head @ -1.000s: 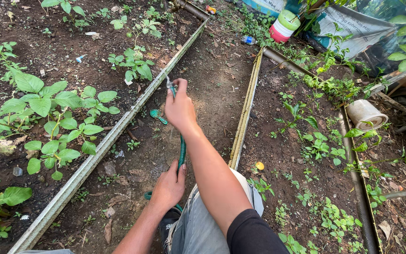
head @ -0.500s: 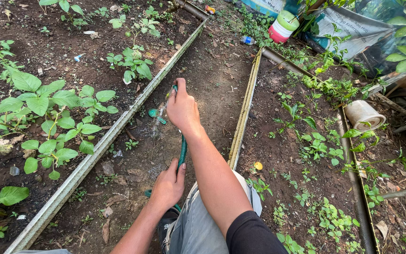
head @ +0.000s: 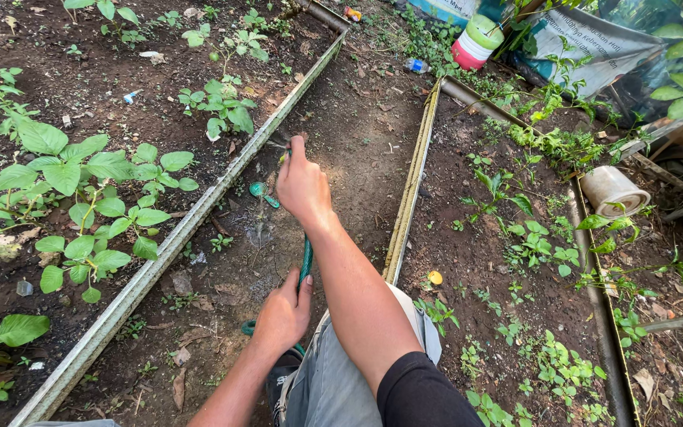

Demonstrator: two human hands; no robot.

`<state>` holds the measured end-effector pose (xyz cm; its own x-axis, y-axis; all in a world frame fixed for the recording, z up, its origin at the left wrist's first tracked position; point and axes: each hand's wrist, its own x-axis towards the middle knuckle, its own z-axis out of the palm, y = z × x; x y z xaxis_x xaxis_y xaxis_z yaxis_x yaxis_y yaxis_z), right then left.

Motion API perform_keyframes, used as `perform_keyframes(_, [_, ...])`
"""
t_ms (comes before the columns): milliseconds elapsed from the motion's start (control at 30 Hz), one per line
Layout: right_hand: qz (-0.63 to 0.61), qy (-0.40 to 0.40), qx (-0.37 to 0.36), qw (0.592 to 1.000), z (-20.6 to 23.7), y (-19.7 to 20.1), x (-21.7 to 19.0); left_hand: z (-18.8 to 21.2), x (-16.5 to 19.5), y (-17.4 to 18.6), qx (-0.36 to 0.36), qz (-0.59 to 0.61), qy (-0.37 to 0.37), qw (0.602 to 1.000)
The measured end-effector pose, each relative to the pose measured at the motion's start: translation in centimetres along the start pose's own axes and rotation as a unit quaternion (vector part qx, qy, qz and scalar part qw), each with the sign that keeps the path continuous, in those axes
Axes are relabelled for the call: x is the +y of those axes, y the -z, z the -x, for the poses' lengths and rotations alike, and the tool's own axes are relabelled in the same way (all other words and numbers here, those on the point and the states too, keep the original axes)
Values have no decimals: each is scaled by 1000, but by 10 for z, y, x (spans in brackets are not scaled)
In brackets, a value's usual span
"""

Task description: The person kneels beside raised garden beds and waters rows of young seedlings using a green hose, moving the water stream across different sections of soil and plants, then shifts to water another bed.

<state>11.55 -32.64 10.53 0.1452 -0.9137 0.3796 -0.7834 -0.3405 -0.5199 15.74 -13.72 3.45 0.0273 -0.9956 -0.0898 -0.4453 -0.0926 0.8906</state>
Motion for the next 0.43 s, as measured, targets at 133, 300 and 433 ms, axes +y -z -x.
perform_keyframes(133, [19, 3, 30, 999, -2, 0, -1, -2, -1, 1, -4, -7, 18, 1000])
perform_keyframes(300, [13, -3, 55, 998, -2, -2, 4, -2, -2, 1, -10, -6, 23, 1000])
perform_keyframes(433, [47, -13, 0, 999, -4, -5, 9, -2, -3, -1, -13, -5, 10, 1000])
